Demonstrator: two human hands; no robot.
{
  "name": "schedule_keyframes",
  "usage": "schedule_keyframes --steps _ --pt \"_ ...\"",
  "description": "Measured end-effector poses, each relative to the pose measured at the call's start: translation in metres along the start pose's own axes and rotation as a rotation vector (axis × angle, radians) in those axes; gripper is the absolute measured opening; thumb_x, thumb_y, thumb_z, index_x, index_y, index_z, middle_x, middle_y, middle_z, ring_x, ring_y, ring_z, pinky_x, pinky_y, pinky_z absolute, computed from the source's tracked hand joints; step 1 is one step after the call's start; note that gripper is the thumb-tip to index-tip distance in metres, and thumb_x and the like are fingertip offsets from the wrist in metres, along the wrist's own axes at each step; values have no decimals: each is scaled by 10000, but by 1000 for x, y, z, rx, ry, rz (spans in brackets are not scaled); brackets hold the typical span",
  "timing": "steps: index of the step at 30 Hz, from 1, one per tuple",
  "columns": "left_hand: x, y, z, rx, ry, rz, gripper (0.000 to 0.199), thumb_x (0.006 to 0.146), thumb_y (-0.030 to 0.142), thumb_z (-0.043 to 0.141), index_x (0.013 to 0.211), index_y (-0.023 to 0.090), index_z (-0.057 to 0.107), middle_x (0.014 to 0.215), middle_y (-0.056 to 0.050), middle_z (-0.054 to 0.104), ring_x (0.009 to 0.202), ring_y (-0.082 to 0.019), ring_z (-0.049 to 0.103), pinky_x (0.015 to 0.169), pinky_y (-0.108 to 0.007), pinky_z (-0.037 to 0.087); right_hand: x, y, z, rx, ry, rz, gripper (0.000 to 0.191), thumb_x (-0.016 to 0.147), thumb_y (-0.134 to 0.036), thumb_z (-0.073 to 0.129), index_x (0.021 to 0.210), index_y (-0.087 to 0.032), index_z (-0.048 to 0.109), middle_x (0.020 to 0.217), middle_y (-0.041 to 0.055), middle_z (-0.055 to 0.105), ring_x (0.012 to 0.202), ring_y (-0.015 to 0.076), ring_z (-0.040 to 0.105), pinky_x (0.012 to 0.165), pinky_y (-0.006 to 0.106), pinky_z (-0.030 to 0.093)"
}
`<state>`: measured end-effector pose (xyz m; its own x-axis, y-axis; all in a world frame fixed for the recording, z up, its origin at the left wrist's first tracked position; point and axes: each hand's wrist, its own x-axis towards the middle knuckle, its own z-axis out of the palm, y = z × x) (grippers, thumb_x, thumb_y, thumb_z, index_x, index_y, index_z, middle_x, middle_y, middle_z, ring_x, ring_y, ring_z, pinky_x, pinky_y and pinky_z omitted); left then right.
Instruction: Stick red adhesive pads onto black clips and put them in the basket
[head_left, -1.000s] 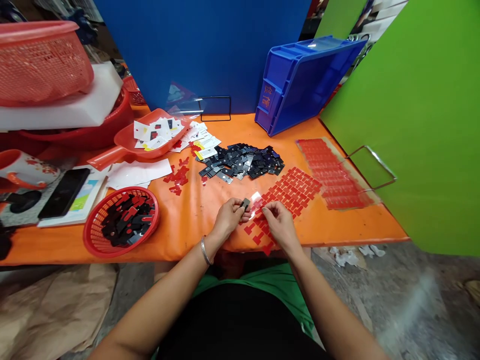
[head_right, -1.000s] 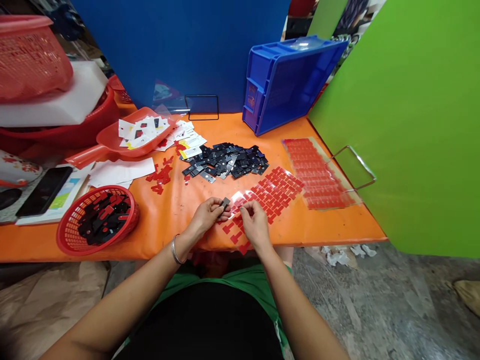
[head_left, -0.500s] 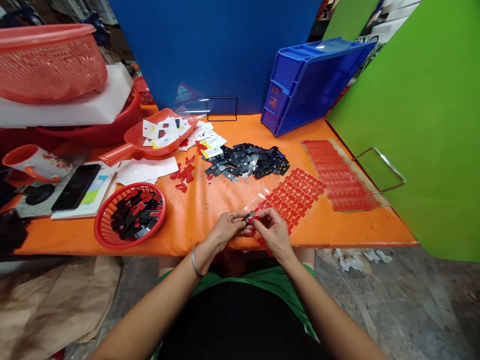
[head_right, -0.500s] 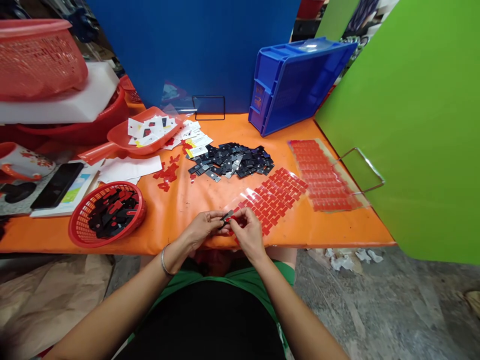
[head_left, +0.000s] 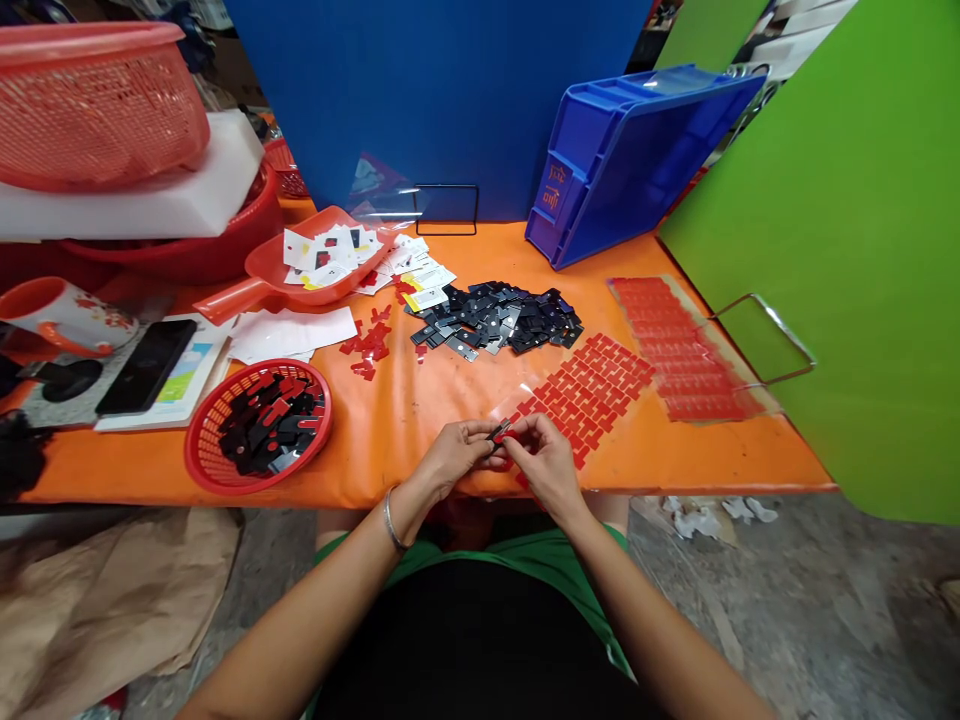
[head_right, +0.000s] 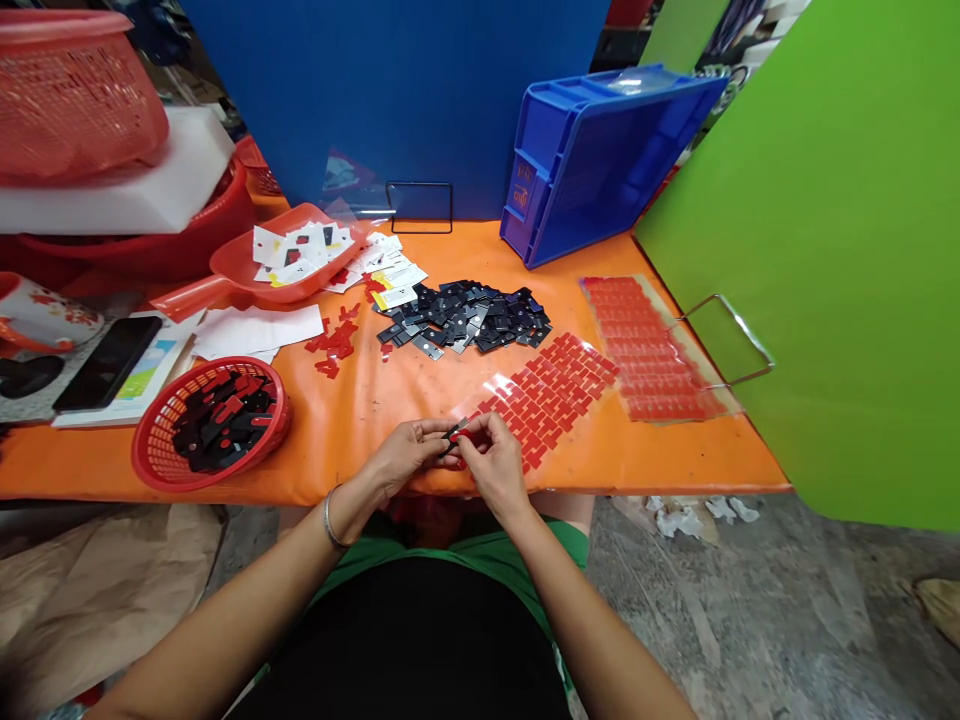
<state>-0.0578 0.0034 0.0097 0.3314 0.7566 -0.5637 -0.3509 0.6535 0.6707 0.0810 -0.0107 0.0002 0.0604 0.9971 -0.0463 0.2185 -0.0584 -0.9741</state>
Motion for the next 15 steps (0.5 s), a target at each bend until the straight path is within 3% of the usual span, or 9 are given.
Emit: schedule_keyframes --steps 15 --pt "1 -3 -3 17 -45 47 220 699 50 629 918 68 648 814 -82 697 646 -116 657 683 -221 532 1 1 3 -46 17 5 96 720 -248 599 734 -201 516 648 -32 543 535 104 484 481 223 380"
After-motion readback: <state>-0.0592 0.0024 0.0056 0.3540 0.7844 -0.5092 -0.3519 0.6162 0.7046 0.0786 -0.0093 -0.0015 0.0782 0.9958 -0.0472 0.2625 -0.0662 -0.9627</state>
